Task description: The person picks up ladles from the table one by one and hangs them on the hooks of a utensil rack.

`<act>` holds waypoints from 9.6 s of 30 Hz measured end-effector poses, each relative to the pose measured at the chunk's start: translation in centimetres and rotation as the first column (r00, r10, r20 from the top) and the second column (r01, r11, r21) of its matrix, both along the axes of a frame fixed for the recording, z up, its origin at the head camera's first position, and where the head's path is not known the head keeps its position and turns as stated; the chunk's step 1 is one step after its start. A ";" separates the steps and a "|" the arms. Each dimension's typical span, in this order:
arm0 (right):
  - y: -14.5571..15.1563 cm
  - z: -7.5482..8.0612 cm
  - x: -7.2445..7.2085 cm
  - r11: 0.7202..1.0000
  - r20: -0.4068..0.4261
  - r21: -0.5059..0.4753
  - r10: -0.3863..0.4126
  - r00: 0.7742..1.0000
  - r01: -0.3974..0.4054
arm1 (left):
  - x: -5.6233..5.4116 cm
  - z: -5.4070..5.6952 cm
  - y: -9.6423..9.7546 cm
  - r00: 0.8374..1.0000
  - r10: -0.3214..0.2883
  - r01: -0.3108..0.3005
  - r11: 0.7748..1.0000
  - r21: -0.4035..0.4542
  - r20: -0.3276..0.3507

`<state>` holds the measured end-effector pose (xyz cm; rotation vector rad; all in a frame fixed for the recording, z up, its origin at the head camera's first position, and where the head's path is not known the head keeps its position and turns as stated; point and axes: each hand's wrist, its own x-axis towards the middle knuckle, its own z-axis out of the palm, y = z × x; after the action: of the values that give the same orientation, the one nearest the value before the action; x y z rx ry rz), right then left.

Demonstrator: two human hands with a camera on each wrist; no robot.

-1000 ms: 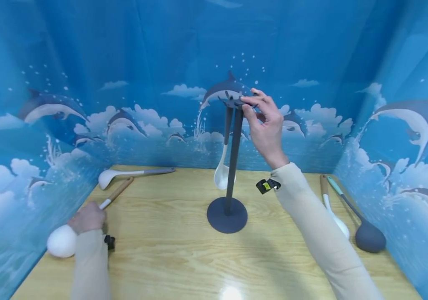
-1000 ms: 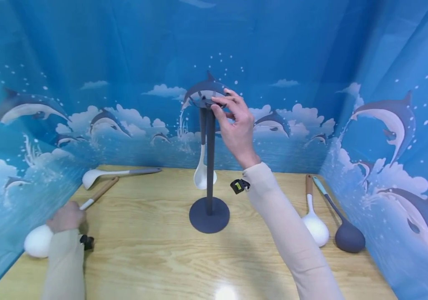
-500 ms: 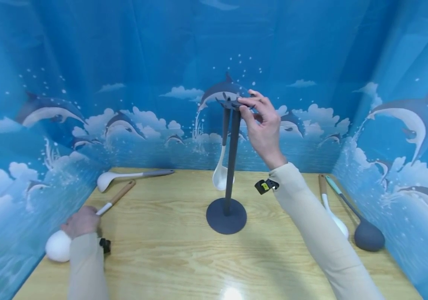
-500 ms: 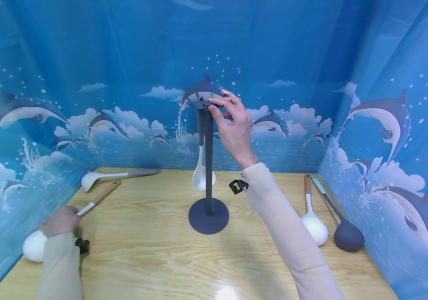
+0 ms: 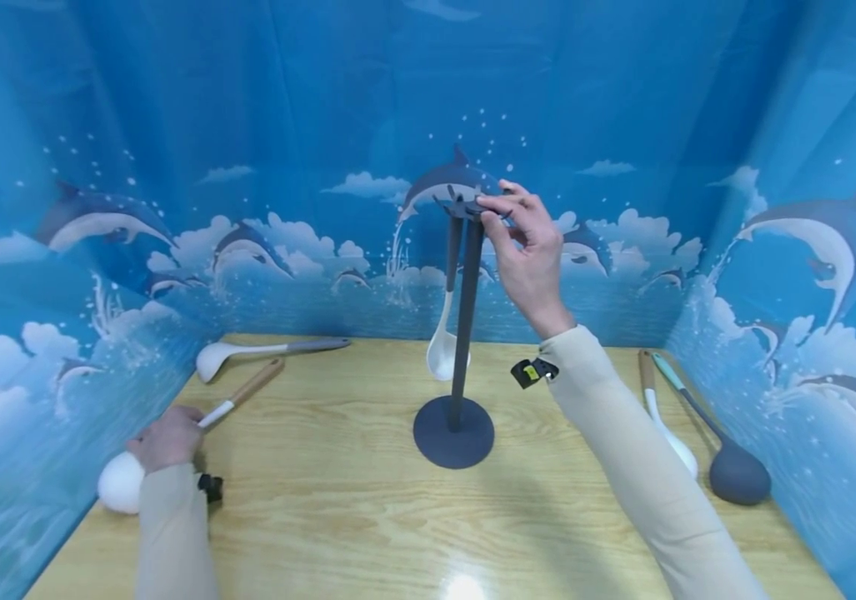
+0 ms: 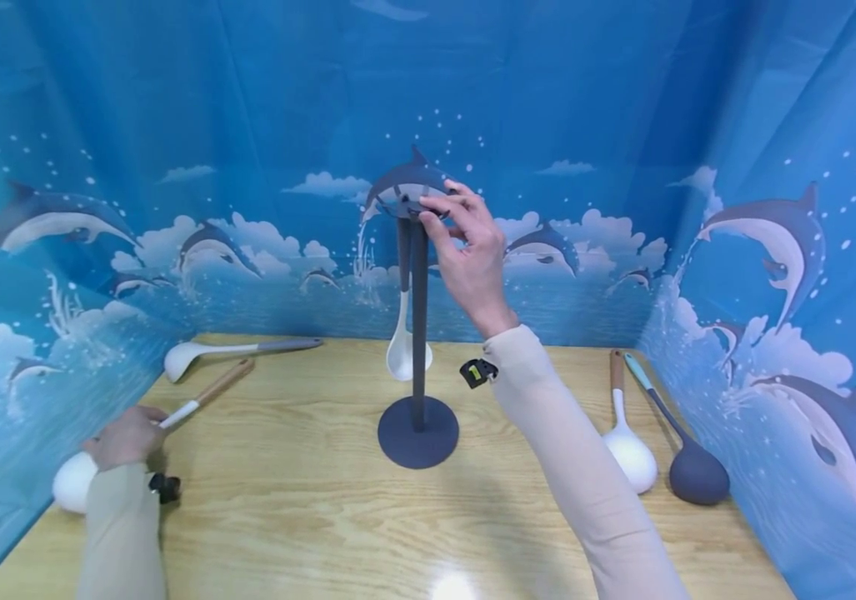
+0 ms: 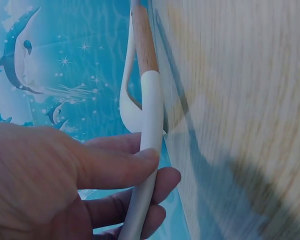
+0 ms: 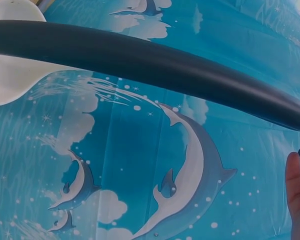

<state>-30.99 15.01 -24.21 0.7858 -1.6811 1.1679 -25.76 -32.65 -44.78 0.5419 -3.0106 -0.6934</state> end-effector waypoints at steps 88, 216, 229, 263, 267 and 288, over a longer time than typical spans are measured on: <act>-0.4 -0.3 -0.4 1.000 0.006 -0.020 -0.010 1.000 0.011 | -3.3 0.3 6.6 0.768 -0.384 0.343 0.922 -0.177 -0.512; -0.2 -0.2 -0.2 0.995 -0.053 0.059 -0.072 0.996 0.075 | -4.5 9.0 22.4 0.376 -0.593 0.601 0.741 -0.300 -0.712; -0.6 -0.3 -0.1 0.989 -0.052 0.089 -0.112 0.992 0.117 | -4.7 8.1 23.5 0.350 -0.591 0.646 0.714 -0.269 -0.727; -0.3 -0.1 -0.1 0.977 -0.080 0.130 -0.159 0.984 0.168 | -4.6 7.6 26.9 0.328 -0.655 0.731 0.632 -0.257 -0.681; -0.4 -0.1 -0.1 0.975 -0.102 0.126 -0.173 0.980 0.185 | -4.7 7.5 27.0 0.318 -0.657 0.734 0.627 -0.261 -0.684; 0.2 0.7 -0.4 0.982 -0.144 0.156 -0.082 0.986 0.104 | -4.7 6.8 25.5 0.357 -0.610 0.719 0.663 -0.209 -0.708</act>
<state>-31.43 15.20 -23.54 0.8589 -1.6948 0.8994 -30.43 -7.10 -37.95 -0.8953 -2.2544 -0.8492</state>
